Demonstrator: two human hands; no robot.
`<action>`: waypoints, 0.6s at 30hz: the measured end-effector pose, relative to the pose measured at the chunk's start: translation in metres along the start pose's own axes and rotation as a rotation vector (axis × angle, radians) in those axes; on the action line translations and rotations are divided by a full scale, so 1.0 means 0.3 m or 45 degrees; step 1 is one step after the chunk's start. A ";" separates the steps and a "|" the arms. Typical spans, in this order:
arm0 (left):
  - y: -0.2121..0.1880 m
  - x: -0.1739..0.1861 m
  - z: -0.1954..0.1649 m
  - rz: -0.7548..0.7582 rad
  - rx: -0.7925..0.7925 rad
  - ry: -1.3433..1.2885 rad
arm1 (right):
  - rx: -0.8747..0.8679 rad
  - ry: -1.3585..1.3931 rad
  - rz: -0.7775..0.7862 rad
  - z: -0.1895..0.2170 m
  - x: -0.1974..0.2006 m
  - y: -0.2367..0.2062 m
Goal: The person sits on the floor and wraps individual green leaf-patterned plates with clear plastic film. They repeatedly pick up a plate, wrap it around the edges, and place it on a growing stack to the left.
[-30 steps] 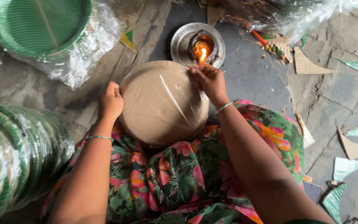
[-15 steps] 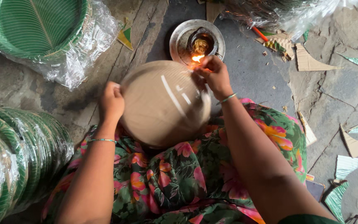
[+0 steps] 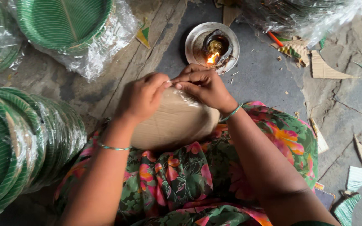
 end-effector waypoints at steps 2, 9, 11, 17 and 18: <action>0.013 -0.028 -0.008 -0.012 0.045 -0.007 | -0.003 -0.109 -0.087 0.055 0.006 0.009; -0.086 -0.042 0.293 -0.336 0.420 -0.237 | -0.026 -0.305 -0.291 -0.049 0.037 -0.021; -0.165 -0.057 0.435 -0.284 0.664 -0.197 | -0.077 -0.252 -0.462 -0.184 0.111 -0.038; -0.511 -0.351 0.639 0.483 1.496 -0.810 | -0.939 0.315 -0.920 -0.654 0.280 -0.215; -0.515 -0.351 0.655 0.451 1.459 -0.725 | -0.965 0.325 -0.926 -0.660 0.280 -0.219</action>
Point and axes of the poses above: each hand's wrist, its own y-axis towards the middle knuckle, its own x-axis out of the back of the hand, z = x × y, the point moved 9 cm from there along y, towards the middle knuckle, and after that the axes turned 7 degrees about -y, right-handed, at the moved point
